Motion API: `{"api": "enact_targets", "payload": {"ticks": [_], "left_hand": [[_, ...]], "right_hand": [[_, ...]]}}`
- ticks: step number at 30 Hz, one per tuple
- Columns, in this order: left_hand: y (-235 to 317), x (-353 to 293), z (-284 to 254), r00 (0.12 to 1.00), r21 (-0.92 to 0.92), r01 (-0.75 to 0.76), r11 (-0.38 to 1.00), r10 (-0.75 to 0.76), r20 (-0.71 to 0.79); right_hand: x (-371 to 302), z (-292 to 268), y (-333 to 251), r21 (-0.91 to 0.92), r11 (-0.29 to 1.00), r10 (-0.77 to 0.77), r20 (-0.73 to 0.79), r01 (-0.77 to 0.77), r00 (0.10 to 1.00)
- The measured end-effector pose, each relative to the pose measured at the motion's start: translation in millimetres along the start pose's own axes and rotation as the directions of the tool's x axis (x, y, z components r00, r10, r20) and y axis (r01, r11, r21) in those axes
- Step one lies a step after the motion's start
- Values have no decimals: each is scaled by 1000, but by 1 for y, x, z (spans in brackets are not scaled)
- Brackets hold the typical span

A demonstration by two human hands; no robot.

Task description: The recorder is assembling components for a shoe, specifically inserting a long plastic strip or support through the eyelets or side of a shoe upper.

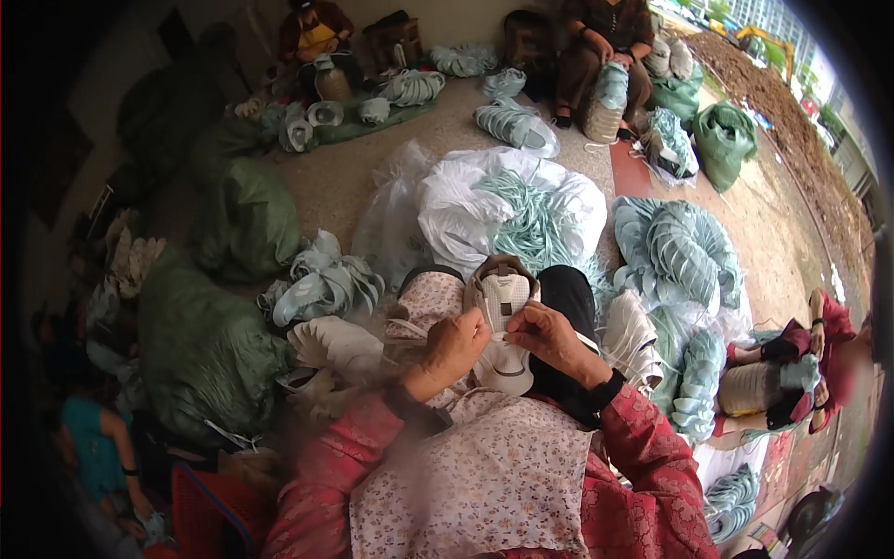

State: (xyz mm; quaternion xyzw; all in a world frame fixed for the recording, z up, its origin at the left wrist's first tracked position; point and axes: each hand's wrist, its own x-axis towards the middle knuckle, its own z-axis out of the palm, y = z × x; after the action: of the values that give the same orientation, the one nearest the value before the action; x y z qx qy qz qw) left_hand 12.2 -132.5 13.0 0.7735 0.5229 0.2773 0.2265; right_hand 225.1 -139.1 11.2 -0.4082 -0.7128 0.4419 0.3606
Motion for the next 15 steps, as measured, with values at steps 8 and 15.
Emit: {"api": "enact_targets", "payload": {"ticks": [8, 15], "left_hand": [[-5, 12, -8, 965, -170, 173, 970, -133, 225], [-2, -1, -1, 989, 124, -141, 982, 145, -30]], "right_hand": [[2, -1, -7, -175, 984, -48, -25, 43, 999], [0, -4, 2, -327, 923, -220, -25, 200, 975]]}}
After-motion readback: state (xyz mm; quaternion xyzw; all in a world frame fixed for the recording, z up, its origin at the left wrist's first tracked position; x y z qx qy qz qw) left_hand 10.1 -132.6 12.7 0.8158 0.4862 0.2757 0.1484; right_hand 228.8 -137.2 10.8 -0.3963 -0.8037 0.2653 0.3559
